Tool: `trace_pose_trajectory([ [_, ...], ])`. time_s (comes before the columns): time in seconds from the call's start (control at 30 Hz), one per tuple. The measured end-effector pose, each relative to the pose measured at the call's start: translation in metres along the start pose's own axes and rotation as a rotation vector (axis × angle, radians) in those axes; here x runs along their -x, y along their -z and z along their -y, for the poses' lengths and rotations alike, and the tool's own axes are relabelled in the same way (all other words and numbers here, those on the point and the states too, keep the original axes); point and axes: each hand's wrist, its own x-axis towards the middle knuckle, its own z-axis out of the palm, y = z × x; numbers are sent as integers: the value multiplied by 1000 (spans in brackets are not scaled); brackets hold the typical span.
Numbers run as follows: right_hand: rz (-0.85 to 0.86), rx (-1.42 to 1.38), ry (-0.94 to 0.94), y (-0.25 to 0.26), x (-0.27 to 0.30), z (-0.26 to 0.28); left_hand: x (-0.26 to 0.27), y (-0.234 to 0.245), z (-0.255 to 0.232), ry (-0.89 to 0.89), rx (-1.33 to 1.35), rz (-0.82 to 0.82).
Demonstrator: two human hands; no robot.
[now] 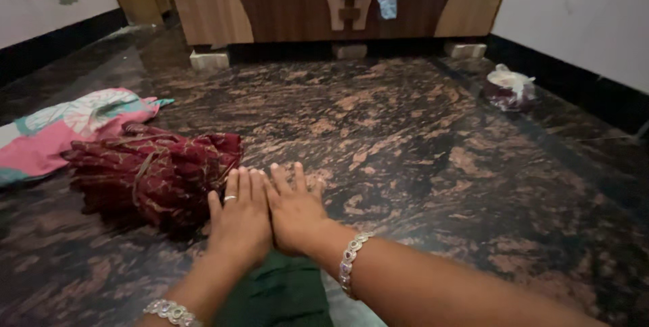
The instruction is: The person folds clothes and then places the folded items onto a shelf in a storage unit.
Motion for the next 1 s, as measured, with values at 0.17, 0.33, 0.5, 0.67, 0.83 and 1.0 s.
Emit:
trace_pose_trajectory([
  [0.17,191,-41,-26,-30,9,0,14,-30,-7,18,72,132],
  [0.33,358,-10,-32,-51,25,-2,27,-58,-21,70,257,274],
  [0.5,595,-39,-68,-63,41,0,45,-70,-37,119,262,575],
  [0.67,702,-76,-81,-72,53,2,58,-83,-45,152,342,640],
  [0.83,728,-109,-115,-78,47,4,54,-93,-39,191,391,670],
  [1.0,267,-82,48,-95,37,1,49,-101,-23,203,266,255],
])
